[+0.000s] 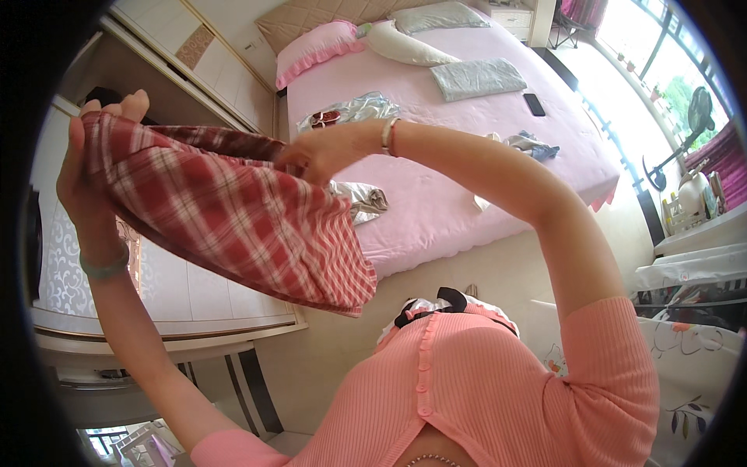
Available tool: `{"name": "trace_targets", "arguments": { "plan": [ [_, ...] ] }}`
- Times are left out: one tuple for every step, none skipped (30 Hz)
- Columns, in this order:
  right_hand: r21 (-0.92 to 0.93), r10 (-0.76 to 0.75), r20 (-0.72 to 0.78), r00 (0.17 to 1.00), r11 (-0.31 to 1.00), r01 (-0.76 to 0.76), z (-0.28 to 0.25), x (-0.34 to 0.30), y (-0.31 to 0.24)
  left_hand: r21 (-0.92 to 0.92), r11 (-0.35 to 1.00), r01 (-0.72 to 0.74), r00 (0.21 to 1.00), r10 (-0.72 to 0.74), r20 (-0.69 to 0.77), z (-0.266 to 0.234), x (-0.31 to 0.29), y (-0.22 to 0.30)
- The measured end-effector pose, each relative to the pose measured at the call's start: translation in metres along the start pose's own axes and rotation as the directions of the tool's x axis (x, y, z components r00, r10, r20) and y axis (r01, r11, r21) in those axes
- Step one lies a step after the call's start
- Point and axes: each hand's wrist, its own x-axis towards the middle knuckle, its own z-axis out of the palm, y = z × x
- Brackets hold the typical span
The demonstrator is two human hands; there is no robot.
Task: The person folds a red plaid pair of pants, a white pair of pants, and a blue pair of pants on a bed. Each item is smoothed, folded into a compact rectangle, and placed into a storage drawer.
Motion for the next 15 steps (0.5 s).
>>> {"name": "trace_targets", "arguments": {
  "plan": [
    [-0.089,0.09,0.11,0.99,0.993,-0.081,0.0,-0.009,0.008,-0.062,0.998,0.015,1.0,-0.014,0.016,-0.009,-0.003,-0.002],
    [-0.102,0.098,0.092,0.991,0.991,-0.088,-0.001,-0.021,0.016,-0.045,0.998,0.033,0.999,-0.034,-0.007,-0.018,-0.006,-0.005],
    [-0.117,0.107,0.074,0.991,0.988,-0.098,-0.005,-0.039,0.022,-0.032,0.998,0.049,0.998,-0.05,-0.029,-0.028,-0.01,-0.008],
    [-0.084,0.165,-0.046,0.985,0.982,-0.168,-0.019,-0.072,0.037,0.0,0.998,0.057,0.997,-0.057,-0.057,-0.036,-0.001,-0.041],
    [-0.019,0.094,-0.14,0.986,0.995,-0.098,-0.028,-0.073,0.035,0.151,0.983,0.107,0.985,-0.084,-0.149,-0.045,-0.016,-0.015],
    [-0.163,0.198,-0.264,0.944,0.955,-0.246,-0.049,-0.1,0.042,0.2,0.974,0.104,0.993,-0.089,-0.081,-0.052,-0.009,-0.043],
    [-0.274,0.235,-0.387,0.891,0.894,-0.355,-0.069,-0.116,0.037,0.292,0.95,0.108,0.994,-0.103,-0.031,-0.054,-0.006,-0.05],
    [-0.348,0.216,-0.471,0.855,0.845,-0.406,-0.087,-0.127,0.017,0.461,0.875,0.149,0.985,-0.173,0.01,-0.049,-0.003,-0.054],
    [-0.4,0.123,-0.537,0.835,0.834,-0.38,-0.099,-0.118,-0.003,0.671,0.711,0.209,0.963,-0.268,-0.016,-0.046,-0.014,-0.019],
    [-0.612,-0.019,-0.511,0.859,0.71,-0.348,-0.123,-0.142,0.004,0.886,0.458,0.075,0.968,-0.248,0.047,-0.049,0.0,-0.054],
    [-0.778,-0.201,-0.435,0.878,0.574,-0.255,-0.144,-0.152,0.005,0.922,0.385,-0.035,0.987,-0.131,0.092,-0.045,0.006,-0.059],
    [-0.656,0.007,-0.468,0.884,0.667,-0.353,-0.144,-0.145,-0.029,0.949,0.292,-0.122,0.99,-0.028,0.136,-0.046,0.006,-0.069],
    [-0.72,-0.122,-0.534,0.837,0.584,-0.374,-0.151,-0.154,-0.036,0.954,0.201,-0.221,0.974,0.093,0.206,-0.042,0.013,-0.075],
    [-0.689,-0.141,-0.559,0.817,0.628,-0.363,-0.155,-0.152,-0.046,0.963,0.135,-0.234,0.967,0.131,0.217,-0.047,0.019,-0.069],
    [-0.655,-0.153,-0.583,0.798,0.67,-0.35,-0.161,-0.151,-0.053,0.948,0.061,-0.314,0.938,0.176,0.299,-0.05,0.027,-0.067]
  ]
}}
